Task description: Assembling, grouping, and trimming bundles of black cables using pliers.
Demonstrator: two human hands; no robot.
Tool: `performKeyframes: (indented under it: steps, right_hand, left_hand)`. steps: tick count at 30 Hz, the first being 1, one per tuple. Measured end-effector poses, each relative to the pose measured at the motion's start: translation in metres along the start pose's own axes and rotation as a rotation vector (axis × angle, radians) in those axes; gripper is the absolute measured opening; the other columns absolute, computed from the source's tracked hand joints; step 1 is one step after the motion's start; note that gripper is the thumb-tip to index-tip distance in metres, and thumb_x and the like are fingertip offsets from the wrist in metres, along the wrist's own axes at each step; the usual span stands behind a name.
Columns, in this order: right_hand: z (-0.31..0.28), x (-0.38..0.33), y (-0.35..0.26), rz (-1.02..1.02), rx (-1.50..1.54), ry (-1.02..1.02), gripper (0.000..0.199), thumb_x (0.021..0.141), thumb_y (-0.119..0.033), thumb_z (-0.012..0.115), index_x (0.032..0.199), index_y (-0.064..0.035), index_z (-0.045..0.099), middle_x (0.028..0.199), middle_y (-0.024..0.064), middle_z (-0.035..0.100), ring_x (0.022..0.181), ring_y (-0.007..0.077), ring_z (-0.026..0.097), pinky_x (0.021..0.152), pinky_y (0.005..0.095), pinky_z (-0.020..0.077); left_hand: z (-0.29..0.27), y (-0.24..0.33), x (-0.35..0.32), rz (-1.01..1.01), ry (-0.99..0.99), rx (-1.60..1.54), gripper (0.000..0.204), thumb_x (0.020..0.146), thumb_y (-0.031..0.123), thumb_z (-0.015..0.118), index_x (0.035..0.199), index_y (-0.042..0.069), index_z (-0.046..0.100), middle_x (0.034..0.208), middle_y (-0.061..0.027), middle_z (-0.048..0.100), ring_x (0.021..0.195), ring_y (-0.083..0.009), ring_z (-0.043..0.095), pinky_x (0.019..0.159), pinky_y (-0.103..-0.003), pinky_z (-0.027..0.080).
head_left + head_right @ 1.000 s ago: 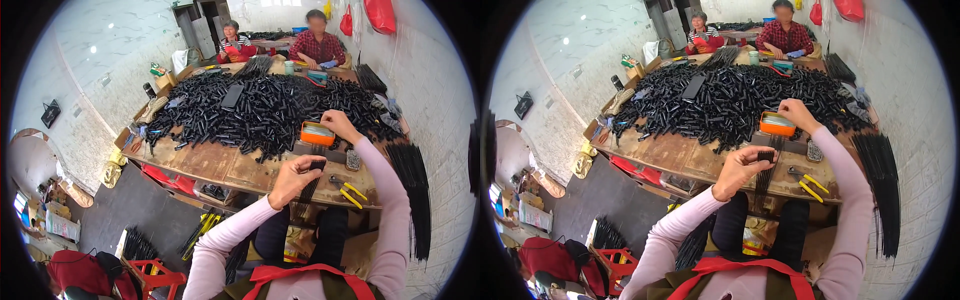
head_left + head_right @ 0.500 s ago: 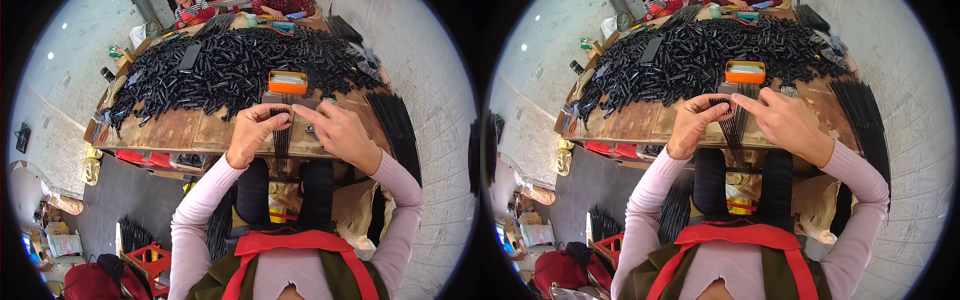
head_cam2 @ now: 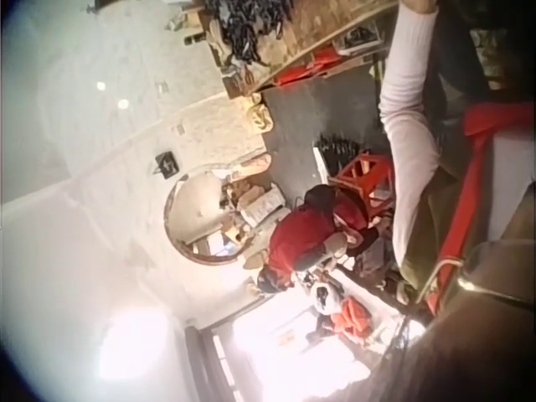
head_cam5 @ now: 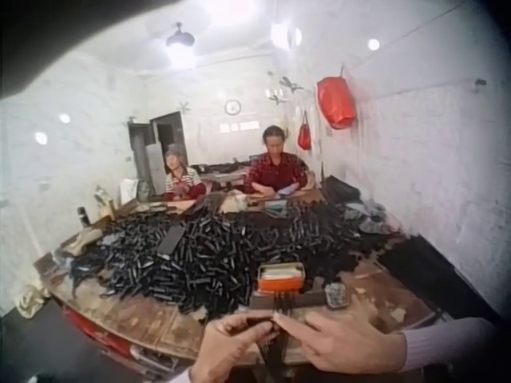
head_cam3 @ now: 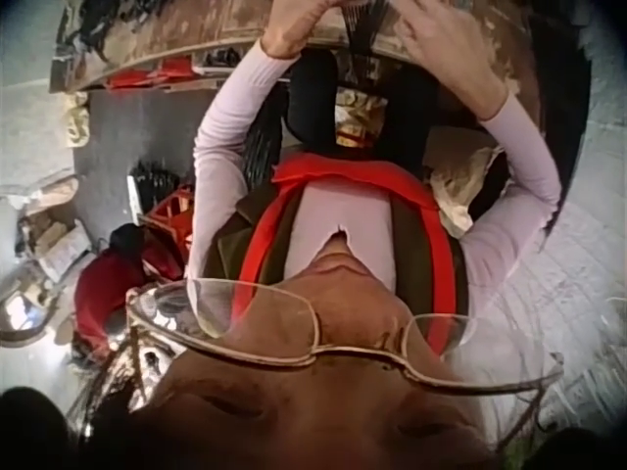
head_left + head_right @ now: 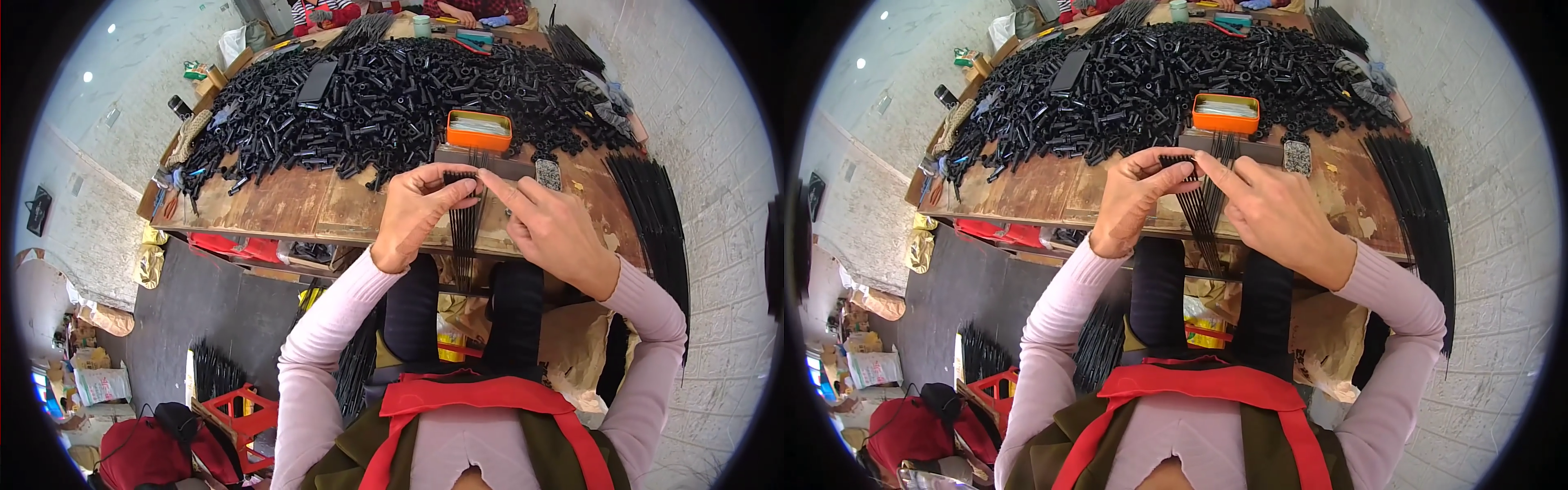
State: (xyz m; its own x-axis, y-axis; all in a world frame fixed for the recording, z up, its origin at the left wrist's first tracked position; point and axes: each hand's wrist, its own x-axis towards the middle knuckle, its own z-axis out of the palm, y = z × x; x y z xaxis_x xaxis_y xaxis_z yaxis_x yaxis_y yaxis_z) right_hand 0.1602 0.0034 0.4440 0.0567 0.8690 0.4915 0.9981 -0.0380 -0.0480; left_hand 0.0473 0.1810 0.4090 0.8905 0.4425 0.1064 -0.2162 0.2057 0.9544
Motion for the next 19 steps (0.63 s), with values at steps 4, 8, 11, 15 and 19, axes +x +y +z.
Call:
performKeyframes:
  steps: [4, 8, 11, 15, 19]
  right_hand:
    - [-0.001, 0.001, 0.0, 0.009, 0.055, -0.016, 0.069, 0.074, 0.003, 0.06, 0.141, -0.0082, 0.047, 0.081, 0.0094, 0.048, 0.065, 0.0257, 0.056, 0.055, 0.0383, 0.0467]
    - [-0.001, 0.003, -0.002, -0.004, 0.006, -0.014, 0.069, 0.074, 0.003, 0.06, 0.141, -0.0072, 0.047, 0.079, 0.0094, 0.047, 0.066, 0.0263, 0.056, 0.057, 0.0386, 0.0467]
    - [-0.004, 0.005, 0.0, -0.007, -0.009, -0.014, 0.061, 0.075, 0.005, 0.059, 0.136, -0.0045, 0.052, 0.08, 0.0095, 0.049, 0.069, 0.0267, 0.057, 0.058, 0.038, 0.0472]
    - [-0.01, 0.009, 0.023, -0.146, -0.044, 0.115, 0.034, 0.077, 0.004, 0.064, 0.111, -0.0008, 0.065, 0.083, 0.0098, 0.055, 0.073, 0.0265, 0.059, 0.061, 0.0361, 0.0485]
    - [-0.012, 0.018, 0.027, -0.194, 0.053, 0.175, 0.018, 0.078, -0.002, 0.07, 0.096, -0.0009, 0.068, 0.084, 0.0101, 0.059, 0.077, 0.0263, 0.06, 0.063, 0.0348, 0.0493]
  left_hand:
    - [0.002, 0.003, 0.0, -0.001, 0.003, -0.009, 0.022, 0.089, 0.001, 0.066, 0.111, -0.004, 0.067, 0.097, -0.011, 0.07, 0.088, -0.0168, 0.069, 0.083, -0.027, 0.057]
    - [0.002, 0.003, -0.001, 0.003, 0.017, 0.005, 0.022, 0.089, 0.001, 0.066, 0.111, -0.004, 0.067, 0.096, -0.0111, 0.07, 0.088, -0.0168, 0.069, 0.082, -0.027, 0.057]
    - [0.001, 0.002, -0.001, 0.01, 0.015, -0.016, 0.022, 0.089, 0.001, 0.065, 0.11, -0.004, 0.067, 0.097, -0.0116, 0.07, 0.09, -0.0168, 0.069, 0.083, -0.027, 0.057]
    - [-0.002, 0.0, 0.0, -0.001, -0.025, -0.046, 0.021, 0.09, 0.003, 0.065, 0.11, -0.004, 0.067, 0.1, -0.0125, 0.07, 0.092, -0.0168, 0.068, 0.086, -0.029, 0.058]
    - [0.0, -0.001, -0.002, 0.002, -0.081, -0.015, 0.022, 0.091, 0.004, 0.065, 0.111, -0.004, 0.067, 0.102, -0.0125, 0.07, 0.093, -0.017, 0.068, 0.086, -0.03, 0.057]
